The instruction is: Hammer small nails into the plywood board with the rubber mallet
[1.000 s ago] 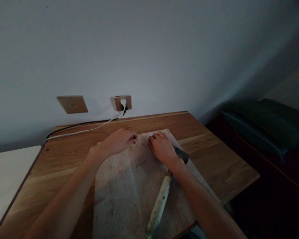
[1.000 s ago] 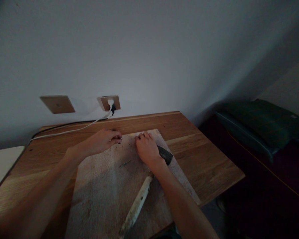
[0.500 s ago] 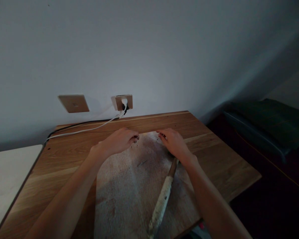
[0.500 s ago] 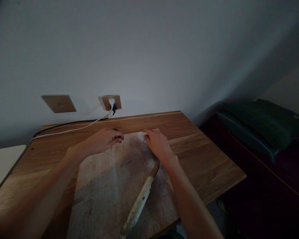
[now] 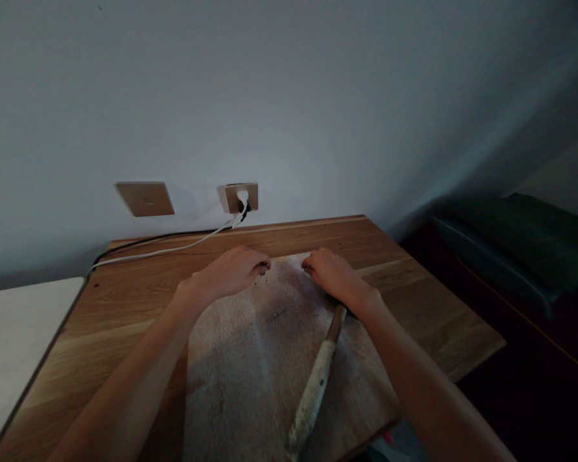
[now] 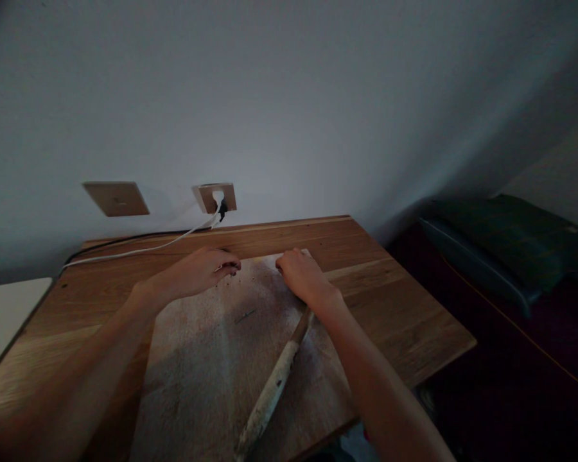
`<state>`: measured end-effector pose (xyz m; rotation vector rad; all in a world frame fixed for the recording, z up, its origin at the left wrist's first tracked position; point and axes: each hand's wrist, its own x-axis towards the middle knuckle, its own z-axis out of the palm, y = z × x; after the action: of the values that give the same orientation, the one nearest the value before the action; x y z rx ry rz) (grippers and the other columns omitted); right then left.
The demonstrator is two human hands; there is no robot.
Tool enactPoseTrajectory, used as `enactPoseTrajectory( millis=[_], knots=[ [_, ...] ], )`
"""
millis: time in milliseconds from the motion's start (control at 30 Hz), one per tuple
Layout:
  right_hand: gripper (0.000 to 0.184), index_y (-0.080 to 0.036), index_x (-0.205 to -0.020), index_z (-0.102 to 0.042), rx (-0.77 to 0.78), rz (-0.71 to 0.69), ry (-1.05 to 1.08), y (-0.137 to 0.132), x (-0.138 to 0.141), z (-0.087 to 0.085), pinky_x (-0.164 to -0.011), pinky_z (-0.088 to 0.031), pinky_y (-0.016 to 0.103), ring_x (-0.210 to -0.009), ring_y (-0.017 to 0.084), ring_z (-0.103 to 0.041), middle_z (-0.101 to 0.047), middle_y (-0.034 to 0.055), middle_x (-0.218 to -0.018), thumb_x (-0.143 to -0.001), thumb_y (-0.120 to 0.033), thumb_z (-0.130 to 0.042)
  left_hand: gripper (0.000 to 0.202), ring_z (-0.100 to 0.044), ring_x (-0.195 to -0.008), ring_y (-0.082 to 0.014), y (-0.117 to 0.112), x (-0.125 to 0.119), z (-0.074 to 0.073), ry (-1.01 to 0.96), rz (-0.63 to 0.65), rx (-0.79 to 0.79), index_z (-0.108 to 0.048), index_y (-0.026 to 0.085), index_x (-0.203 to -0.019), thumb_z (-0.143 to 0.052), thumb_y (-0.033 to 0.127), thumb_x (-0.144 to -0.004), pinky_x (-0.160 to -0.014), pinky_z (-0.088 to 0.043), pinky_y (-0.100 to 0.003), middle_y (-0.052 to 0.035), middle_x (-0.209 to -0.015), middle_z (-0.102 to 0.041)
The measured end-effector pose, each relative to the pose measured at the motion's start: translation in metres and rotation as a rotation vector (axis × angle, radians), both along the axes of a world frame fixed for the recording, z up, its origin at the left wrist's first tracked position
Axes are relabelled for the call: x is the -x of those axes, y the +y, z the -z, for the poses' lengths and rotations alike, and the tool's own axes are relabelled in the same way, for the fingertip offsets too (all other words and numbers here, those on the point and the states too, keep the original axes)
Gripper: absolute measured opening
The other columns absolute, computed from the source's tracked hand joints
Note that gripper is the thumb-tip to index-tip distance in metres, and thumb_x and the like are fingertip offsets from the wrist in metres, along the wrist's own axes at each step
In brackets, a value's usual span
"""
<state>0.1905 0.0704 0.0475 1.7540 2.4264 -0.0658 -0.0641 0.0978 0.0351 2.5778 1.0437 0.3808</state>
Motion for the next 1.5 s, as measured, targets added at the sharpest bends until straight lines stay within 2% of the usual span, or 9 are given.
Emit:
enactPoseTrajectory(
  millis=[333, 567, 633, 733, 867, 1033, 1167, 1300, 1500],
  knots=[
    [0.028, -0.018, -0.127, -0.07, 0.03, 0.063, -0.097, 0.003, 0.01, -0.001, -0.093, -0.062, 0.046, -0.108, 0.025, -0.073, -0.073, 0.0094, -0.128, -0.105, -0.035, -0.071, 0.026, -0.073, -0.089, -0.0215, 0.0, 0.001, 0.0, 0.009, -0.021, 0.006, -0.077, 0.02, -0.094, -0.054, 0.007, -0.096, -0.081, -0.05, -0.031, -0.0047, -0.095, -0.08],
    [0.02, -0.018, -0.118, -0.074, 0.018, 0.021, 0.006, 0.007, 0.009, -0.002, -0.096, -0.061, 0.047, -0.107, 0.024, -0.074, -0.076, 0.008, -0.122, -0.105, -0.032, -0.071, 0.026, -0.075, -0.089, -0.0219, 0.0, 0.001, -0.002, 0.021, -0.013, 0.016, -0.076, 0.019, -0.094, -0.053, 0.006, -0.097, -0.081, -0.051, -0.032, -0.0061, -0.095, -0.08],
    [0.012, -0.016, -0.11, -0.077, 0.021, -0.016, 0.072, 0.006, 0.008, -0.007, -0.099, -0.058, 0.046, -0.11, 0.026, -0.075, -0.079, 0.0102, -0.116, -0.105, -0.02, -0.067, 0.026, -0.075, -0.09, -0.0224, 0.0, 0.001, -0.002, 0.018, -0.021, 0.011, -0.077, 0.019, -0.094, -0.054, 0.006, -0.096, -0.081, -0.051, -0.032, -0.0061, -0.096, -0.081],
    [0.024, -0.017, -0.104, -0.082, 0.083, -0.134, 0.205, -0.004, 0.009, -0.015, -0.101, -0.054, 0.037, -0.109, 0.025, -0.077, -0.084, 0.0115, -0.11, -0.1, -0.006, -0.061, 0.026, -0.075, -0.091, -0.0229, 0.0, 0.001, -0.002, 0.015, -0.034, 0.015, -0.078, 0.019, -0.096, -0.055, 0.006, -0.095, -0.083, -0.052, -0.033, -0.0069, -0.099, -0.081],
    [0.021, -0.021, -0.104, -0.082, 0.268, -0.34, 0.356, -0.027, 0.016, -0.015, -0.087, -0.055, 0.026, -0.094, 0.018, -0.079, -0.086, 0.0012, -0.101, -0.095, -0.008, -0.069, 0.028, -0.075, -0.093, -0.0228, 0.0, 0.0, -0.001, 0.024, -0.037, 0.037, -0.077, 0.018, -0.098, -0.055, 0.003, -0.092, -0.084, -0.053, -0.032, -0.0074, -0.1, -0.081],
    [0.018, -0.018, -0.098, -0.082, 0.366, -0.43, 0.422, -0.04, 0.027, -0.01, -0.08, -0.054, 0.026, -0.087, 0.019, -0.079, -0.085, 0.0025, -0.093, -0.093, -0.005, -0.07, 0.027, -0.075, -0.092, -0.0226, -0.001, 0.0, 0.0, 0.03, -0.026, 0.032, -0.077, 0.019, -0.095, -0.054, 0.005, -0.094, -0.082, -0.052, -0.032, -0.0074, -0.098, -0.081],
    [0.017, -0.019, -0.1, -0.083, 0.37, -0.413, 0.444, -0.041, 0.029, -0.009, -0.076, -0.055, 0.025, -0.084, 0.018, -0.079, -0.085, 0.0019, -0.092, -0.095, -0.008, -0.071, 0.026, -0.075, -0.09, -0.0233, 0.0, 0.0, 0.001, 0.039, -0.033, 0.036, -0.077, 0.019, -0.093, -0.053, 0.009, -0.097, -0.081, -0.052, -0.033, -0.0076, -0.096, -0.08],
    [0.015, -0.023, -0.113, -0.082, 0.311, -0.344, 0.429, -0.038, 0.02, -0.009, -0.074, -0.054, 0.023, -0.083, 0.017, -0.08, -0.085, 0.0006, -0.092, -0.1, -0.022, -0.073, 0.027, -0.075, -0.091, -0.0231, 0.0, 0.0, 0.002, 0.016, -0.018, 0.028, -0.077, 0.019, -0.094, -0.053, 0.006, -0.094, -0.083, -0.052, -0.033, -0.0074, -0.096, -0.081],
    [0.02, -0.015, -0.11, -0.079, -0.007, -0.004, 0.28, -0.008, -0.016, -0.008, -0.09, -0.052, 0.035, -0.103, 0.028, -0.076, -0.083, 0.0141, -0.106, -0.106, -0.021, -0.06, 0.025, -0.074, -0.089, -0.0227, -0.001, 0.0, -0.002, 0.001, -0.01, 0.016, -0.077, 0.019, -0.095, -0.054, 0.009, -0.095, -0.081, -0.052, -0.033, -0.0075, -0.098, -0.081]
  ],
)
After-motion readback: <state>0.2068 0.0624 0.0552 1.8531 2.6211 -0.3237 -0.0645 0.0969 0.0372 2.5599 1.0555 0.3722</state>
